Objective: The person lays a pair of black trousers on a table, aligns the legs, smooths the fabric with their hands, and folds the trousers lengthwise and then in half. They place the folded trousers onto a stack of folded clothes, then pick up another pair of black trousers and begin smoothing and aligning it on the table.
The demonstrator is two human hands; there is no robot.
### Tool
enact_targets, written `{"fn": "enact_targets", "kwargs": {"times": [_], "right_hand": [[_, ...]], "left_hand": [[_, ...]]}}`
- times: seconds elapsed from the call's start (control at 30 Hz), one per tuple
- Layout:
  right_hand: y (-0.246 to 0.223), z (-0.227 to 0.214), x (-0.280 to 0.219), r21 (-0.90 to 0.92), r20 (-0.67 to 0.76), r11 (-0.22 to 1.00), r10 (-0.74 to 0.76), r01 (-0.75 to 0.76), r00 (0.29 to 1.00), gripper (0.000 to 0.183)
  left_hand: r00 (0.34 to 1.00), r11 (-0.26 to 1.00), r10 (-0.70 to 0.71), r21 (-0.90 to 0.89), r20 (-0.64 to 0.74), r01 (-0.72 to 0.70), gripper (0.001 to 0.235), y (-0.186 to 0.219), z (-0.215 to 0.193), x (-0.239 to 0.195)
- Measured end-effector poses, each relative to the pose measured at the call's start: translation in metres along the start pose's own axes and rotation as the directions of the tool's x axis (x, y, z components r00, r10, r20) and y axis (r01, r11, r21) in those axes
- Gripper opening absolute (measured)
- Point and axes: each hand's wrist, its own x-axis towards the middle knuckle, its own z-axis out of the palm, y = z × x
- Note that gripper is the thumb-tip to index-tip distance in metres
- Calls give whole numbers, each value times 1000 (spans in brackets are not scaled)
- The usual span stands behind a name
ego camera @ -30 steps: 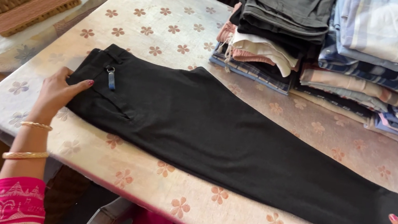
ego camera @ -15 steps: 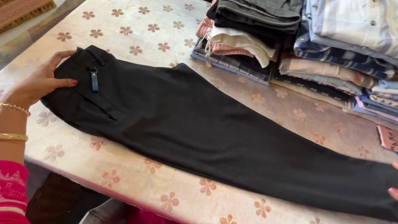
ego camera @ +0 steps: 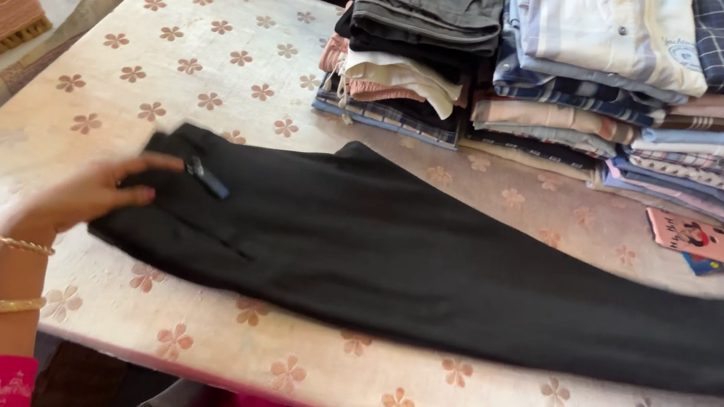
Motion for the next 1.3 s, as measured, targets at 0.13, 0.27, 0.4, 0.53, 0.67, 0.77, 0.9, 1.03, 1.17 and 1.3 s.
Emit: {"fn": "enact_targets", "kwargs": {"times": [0.13,0.27,0.4,0.53,0.67,0.77,0.9,1.03,1.17,1.3], "right_hand": [[64,48,-10,19,-1,999,39,-39,999,55],[77,59,-9,-50,-104,999,6,-11,995,56],[52,61,-16,-240,-123,971,-31,0,992,65],[52,63,-24,-235,-109,972,-60,33,992,68],[51,68,-32,-53,-136,998,-41,34,990,63],[68,66,-27,-24,-150,999,-45,42,988,61],[89,54,6,-373,-209,927,-52,-30,976,62],[-71,82,14,-747,-278,658,-174,-99,945,55],[-284,145,26,-630,101,736,-237,246,966,52],[-440,221,21,-377,324,762,-424,527,846,44]], "left_hand": [[995,999,25,32,99,-28,53,-36,-1,13],[917,925,-354,72,-183,372,85,-24,-7,37],[893,920,-301,146,-334,364,90,-49,-5,86],[913,962,-103,194,-394,192,89,-69,14,119],[920,989,-93,70,-381,129,62,-11,15,92],[925,986,58,168,-377,6,49,-54,19,96],[959,874,43,476,-280,100,47,-63,21,101],[965,748,-9,638,-263,181,60,15,24,105],[996,751,72,660,-53,-19,49,41,57,148],[949,721,285,623,133,-303,48,49,113,201]]}}
